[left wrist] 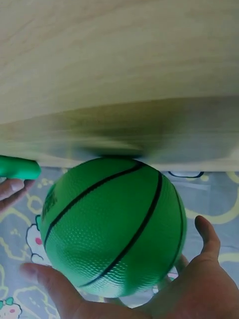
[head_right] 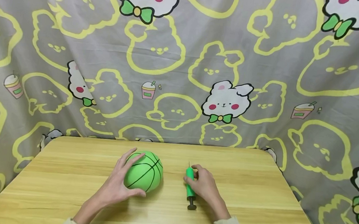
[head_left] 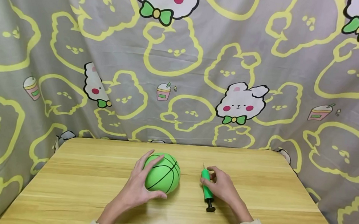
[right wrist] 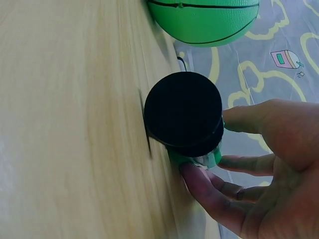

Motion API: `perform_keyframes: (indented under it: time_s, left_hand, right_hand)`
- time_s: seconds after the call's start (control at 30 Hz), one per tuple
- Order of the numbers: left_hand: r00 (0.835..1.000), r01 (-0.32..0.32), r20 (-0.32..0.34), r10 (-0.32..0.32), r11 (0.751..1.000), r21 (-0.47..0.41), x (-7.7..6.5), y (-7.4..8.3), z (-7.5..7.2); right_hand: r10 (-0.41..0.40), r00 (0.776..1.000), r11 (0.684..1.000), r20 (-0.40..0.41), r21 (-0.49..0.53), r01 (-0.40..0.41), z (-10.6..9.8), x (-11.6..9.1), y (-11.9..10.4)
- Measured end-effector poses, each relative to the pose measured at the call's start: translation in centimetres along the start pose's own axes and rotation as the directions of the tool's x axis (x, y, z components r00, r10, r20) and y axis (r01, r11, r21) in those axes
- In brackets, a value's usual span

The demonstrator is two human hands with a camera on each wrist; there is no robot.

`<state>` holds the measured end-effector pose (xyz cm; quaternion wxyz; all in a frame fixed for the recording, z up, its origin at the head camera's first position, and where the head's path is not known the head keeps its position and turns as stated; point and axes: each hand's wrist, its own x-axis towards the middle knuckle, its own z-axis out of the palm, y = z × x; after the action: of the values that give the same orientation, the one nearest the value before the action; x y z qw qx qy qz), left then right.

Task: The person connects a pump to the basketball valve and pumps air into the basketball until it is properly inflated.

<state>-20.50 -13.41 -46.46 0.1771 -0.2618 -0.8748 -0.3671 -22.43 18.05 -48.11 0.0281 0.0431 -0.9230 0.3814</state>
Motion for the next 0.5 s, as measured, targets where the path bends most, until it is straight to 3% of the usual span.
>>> perform_keyframes:
  time_s: [0.5]
  left_hand:
    - [0.999, 0.004, 0.044, -0.002, 1.000, -0.031, -0.15, -0.10, 0.81]
  right_hand:
    - [0.014, 1.000, 1.000, -0.005, 0.022, -0.014, -0.31, -0.27, 0.42]
